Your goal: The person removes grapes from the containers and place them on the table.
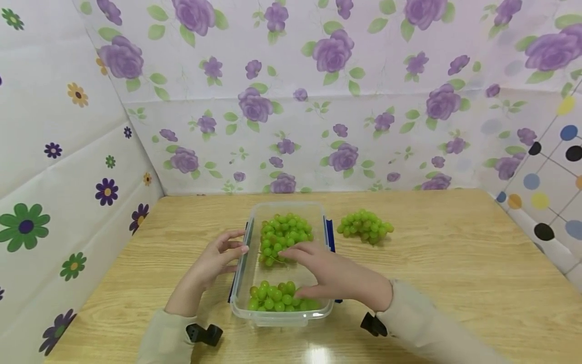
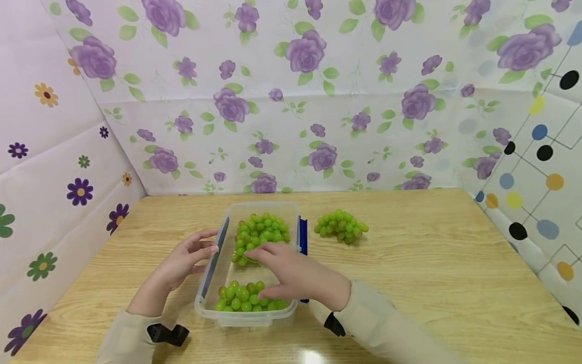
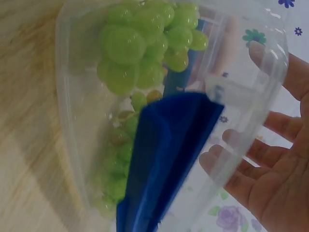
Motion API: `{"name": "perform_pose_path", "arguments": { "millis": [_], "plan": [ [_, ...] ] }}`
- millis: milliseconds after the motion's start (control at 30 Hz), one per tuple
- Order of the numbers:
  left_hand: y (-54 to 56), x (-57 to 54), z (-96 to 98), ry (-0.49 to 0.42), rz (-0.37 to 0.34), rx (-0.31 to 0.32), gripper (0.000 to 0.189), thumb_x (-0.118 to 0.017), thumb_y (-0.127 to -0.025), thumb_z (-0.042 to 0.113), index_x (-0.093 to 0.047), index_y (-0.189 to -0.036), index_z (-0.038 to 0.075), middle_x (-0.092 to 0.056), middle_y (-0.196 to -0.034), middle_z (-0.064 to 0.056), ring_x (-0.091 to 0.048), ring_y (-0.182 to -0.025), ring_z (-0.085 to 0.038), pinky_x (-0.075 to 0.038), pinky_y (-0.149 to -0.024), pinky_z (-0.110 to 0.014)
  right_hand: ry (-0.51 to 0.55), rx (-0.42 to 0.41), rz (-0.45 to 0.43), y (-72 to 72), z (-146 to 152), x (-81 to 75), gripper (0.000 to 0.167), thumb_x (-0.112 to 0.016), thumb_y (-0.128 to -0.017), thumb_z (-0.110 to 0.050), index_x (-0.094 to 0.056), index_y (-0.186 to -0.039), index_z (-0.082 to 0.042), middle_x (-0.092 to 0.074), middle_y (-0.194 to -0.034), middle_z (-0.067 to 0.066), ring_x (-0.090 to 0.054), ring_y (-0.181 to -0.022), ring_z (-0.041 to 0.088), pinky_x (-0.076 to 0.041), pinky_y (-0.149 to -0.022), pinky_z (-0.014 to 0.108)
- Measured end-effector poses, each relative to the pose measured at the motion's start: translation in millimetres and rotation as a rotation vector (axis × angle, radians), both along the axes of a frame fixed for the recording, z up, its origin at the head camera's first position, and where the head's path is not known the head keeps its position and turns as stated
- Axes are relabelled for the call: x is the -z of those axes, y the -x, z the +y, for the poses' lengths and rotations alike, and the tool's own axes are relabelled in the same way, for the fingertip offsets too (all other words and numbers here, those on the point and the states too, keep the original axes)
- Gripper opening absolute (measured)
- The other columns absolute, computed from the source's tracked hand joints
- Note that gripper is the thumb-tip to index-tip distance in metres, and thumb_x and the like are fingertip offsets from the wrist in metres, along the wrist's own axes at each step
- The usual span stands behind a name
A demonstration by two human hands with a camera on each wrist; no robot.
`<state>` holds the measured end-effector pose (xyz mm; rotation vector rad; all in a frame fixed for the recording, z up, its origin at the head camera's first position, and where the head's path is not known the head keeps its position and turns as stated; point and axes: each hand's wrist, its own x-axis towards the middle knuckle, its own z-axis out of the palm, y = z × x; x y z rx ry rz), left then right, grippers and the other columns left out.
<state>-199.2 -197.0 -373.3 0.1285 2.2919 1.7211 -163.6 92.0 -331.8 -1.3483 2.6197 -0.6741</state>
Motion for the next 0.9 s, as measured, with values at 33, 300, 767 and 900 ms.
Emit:
{"name": "perform_pose_path", "arguments": {
  "millis": [33, 300, 767, 900],
  "plan": [
    [0.1, -0.3, 0.0, 0.0, 0.001, 0.0, 0.056, -0.059, -0.095, 0.027, -0.036, -0.144, 0.011, -0.042, -0.134, -0.02, -0.047, -0.12, -0.031, -0.05, -0.091, -0.046, -0.003, 0.007, -0.015, 0.0, -1, 0.5, 0.07, -0.07, -0.086, -0.033, -0.037, -0.145, -0.013, -0.044, -0.14, 0.008, -0.047, -0.123, 0.022, -0.045, -0.098, 0.037],
    [-0.2, -0.6, 0.8, -0.003, 0.001, -0.011, 0.054, -0.058, -0.095, 0.024, -0.037, -0.143, 0.011, -0.043, -0.132, -0.02, -0.048, -0.119, -0.031, -0.05, -0.091, -0.046, -0.008, 0.052, -0.136, 0.2, -13, 4.1, 0.073, -0.072, -0.084, -0.033, -0.038, -0.145, -0.012, -0.045, -0.141, 0.004, -0.047, -0.124, 0.021, -0.045, -0.099, 0.039],
    [1.9, 0.1, 0.3, -0.002, -0.006, 0.003, 0.055, -0.058, -0.096, 0.027, -0.036, -0.144, 0.012, -0.042, -0.134, -0.02, -0.048, -0.12, -0.032, -0.05, -0.091, -0.046, -0.01, 0.117, -0.272, 5.6, -29, 8.5, 0.075, -0.075, -0.082, -0.03, -0.038, -0.144, -0.01, -0.045, -0.142, 0.006, -0.046, -0.128, 0.024, -0.044, -0.101, 0.04],
    [1.1, 0.2, 0.0, 0.001, -0.007, 0.002, 0.055, -0.058, -0.096, 0.026, -0.036, -0.144, 0.012, -0.042, -0.134, -0.02, -0.047, -0.12, -0.032, -0.05, -0.092, -0.046, -0.03, 0.112, -0.29, 7.1, -33, 9.6, 0.076, -0.076, -0.082, -0.03, -0.038, -0.144, -0.01, -0.044, -0.143, 0.008, -0.045, -0.128, 0.024, -0.043, -0.101, 0.038]
  ]
}}
